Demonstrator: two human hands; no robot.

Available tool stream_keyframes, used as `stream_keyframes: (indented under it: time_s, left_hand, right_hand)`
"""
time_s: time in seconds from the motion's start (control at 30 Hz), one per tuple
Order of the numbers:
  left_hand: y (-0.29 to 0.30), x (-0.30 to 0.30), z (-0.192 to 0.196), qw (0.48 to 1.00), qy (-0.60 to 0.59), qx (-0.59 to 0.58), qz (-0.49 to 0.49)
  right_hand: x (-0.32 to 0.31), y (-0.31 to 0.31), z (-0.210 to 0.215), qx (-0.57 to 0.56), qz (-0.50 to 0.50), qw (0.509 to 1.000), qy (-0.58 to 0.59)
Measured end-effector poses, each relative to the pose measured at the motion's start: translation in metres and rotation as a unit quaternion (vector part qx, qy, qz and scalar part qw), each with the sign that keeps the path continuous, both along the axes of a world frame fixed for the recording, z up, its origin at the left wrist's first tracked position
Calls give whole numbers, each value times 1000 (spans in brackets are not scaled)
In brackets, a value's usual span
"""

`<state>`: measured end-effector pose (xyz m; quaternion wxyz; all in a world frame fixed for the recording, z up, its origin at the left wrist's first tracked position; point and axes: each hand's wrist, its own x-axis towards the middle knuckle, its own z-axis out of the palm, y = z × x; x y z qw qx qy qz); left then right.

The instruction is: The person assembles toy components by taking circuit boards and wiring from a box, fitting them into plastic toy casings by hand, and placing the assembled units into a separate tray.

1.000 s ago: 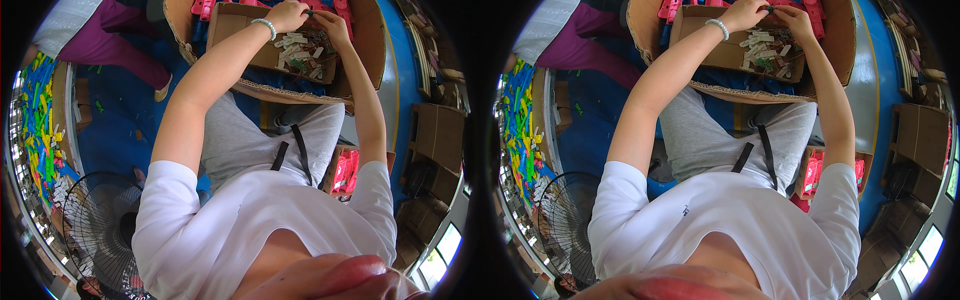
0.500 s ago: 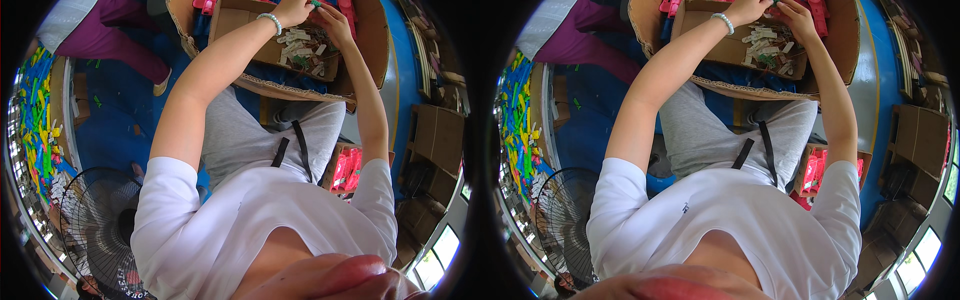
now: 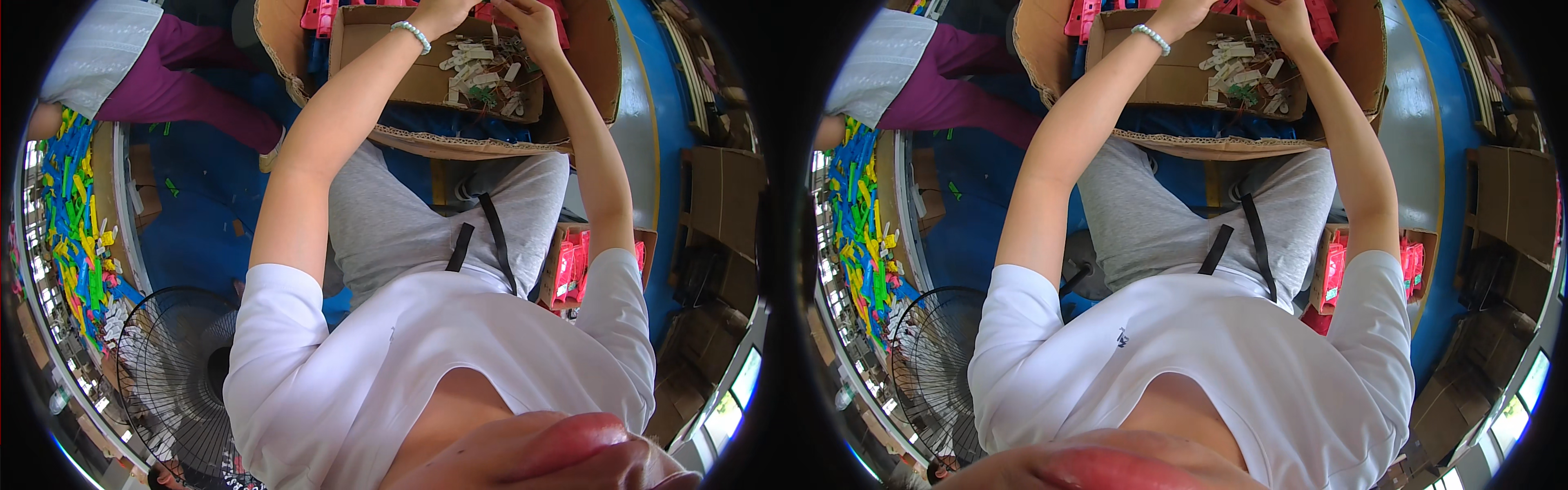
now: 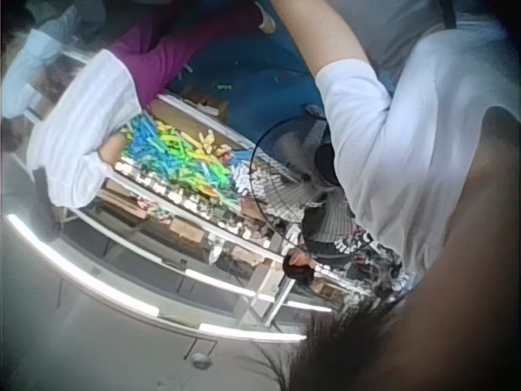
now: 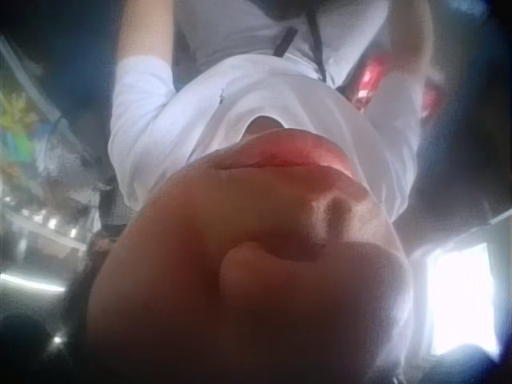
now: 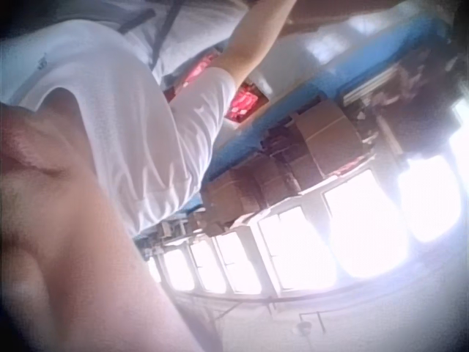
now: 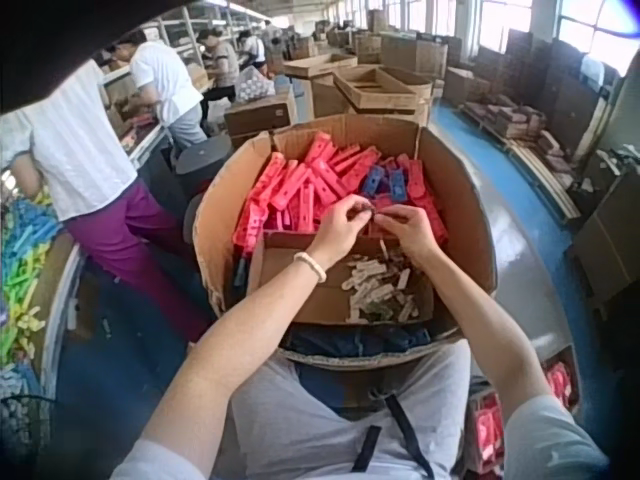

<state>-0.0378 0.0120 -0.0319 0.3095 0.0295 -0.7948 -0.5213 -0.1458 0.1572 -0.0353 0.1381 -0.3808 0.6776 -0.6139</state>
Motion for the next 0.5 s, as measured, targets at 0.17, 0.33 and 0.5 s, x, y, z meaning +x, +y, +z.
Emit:
stream_keyframes:
  time_s: [0.17,0.33,0.5]
  left_hand:
    - [4,3,-3,999,-4,29,31]
    - [1,2,-6,989,-17,143,18]
    - [-2,-5,-11,977,-21,207,-44]
  right_hand:
    - [2,5,5,-61,111,957,-263]
    - [8,3,12,-53,74,964,-250]
    - [-14,3,-8,-58,42,997,-11]
